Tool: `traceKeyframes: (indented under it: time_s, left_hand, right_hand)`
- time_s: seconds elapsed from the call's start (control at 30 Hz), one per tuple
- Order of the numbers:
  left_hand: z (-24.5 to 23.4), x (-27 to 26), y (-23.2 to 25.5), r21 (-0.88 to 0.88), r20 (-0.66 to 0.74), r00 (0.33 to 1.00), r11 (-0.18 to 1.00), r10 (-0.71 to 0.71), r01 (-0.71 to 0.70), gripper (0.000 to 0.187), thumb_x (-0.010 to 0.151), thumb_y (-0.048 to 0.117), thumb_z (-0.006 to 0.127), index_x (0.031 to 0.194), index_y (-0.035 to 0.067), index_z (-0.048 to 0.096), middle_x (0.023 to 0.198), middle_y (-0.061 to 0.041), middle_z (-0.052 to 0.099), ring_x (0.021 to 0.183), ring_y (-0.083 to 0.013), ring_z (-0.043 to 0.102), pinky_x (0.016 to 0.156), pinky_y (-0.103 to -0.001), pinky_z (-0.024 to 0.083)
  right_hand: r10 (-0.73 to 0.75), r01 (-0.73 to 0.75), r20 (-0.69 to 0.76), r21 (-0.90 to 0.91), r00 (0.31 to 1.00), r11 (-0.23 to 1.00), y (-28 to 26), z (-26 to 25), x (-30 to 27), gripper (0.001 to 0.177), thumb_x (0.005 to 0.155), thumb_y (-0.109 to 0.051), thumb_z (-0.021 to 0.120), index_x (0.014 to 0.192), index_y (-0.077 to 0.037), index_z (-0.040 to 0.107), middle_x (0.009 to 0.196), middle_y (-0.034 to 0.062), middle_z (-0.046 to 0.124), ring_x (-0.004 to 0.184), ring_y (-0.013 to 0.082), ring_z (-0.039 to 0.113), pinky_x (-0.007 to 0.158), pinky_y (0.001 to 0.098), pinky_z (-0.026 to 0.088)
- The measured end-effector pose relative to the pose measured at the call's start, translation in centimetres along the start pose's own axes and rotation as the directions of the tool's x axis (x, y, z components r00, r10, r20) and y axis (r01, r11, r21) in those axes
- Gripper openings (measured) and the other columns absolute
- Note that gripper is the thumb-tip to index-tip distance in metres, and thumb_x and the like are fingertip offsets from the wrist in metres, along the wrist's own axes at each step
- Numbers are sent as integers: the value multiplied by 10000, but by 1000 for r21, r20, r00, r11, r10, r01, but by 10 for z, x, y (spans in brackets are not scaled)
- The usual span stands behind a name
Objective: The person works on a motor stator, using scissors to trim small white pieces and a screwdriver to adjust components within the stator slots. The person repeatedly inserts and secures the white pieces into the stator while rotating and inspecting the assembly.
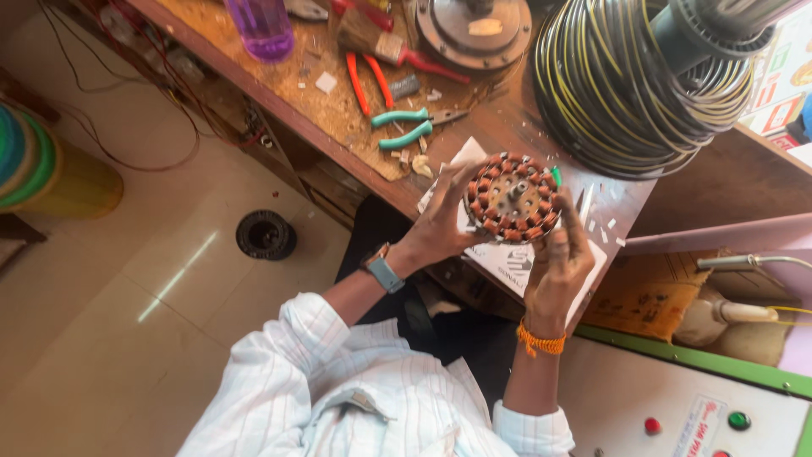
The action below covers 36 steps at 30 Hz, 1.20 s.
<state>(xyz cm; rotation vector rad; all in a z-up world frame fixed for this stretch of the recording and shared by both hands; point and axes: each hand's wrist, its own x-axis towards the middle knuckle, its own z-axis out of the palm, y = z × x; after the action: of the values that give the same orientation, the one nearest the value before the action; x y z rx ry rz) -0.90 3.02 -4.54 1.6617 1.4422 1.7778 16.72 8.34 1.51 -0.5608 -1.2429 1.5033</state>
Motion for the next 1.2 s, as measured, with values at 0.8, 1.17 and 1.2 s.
traceKeyframes:
  time_s: [0.8,1.17,1.2]
  left_hand:
    - [-55,-12,22,389,-37,966,887,-255,249,596,1015,181,866,1479,212,494,1508,-45,497,1434,-261,470,1180,-392,432]
    - [-20,-5,34,369,163,943,905,-289,213,685,960,88,793,1533,169,426,1495,-147,539,1316,-329,548,1149,-442,470]
    - [-17,-6,33,382,163,939,897,-304,224,691,962,80,786,1538,175,416,1486,-143,555,1286,-310,569,1137,-437,479]
  right_hand:
    - [-45,-26,-168,-401,985,916,15,-75,-31,215,1137,-102,658,1235,90,664,1298,240,698,1219,280,711,1046,392,623]
    - [-24,-41,-97,-614,995,788,-2,-82,-32,161,1157,-91,651,1206,55,701,1110,139,749,994,190,751,903,291,624]
    - [-3,-44,-72,-641,997,767,-4,-82,-28,148,1150,-79,647,1208,42,710,1105,136,754,1005,197,755,887,286,622]
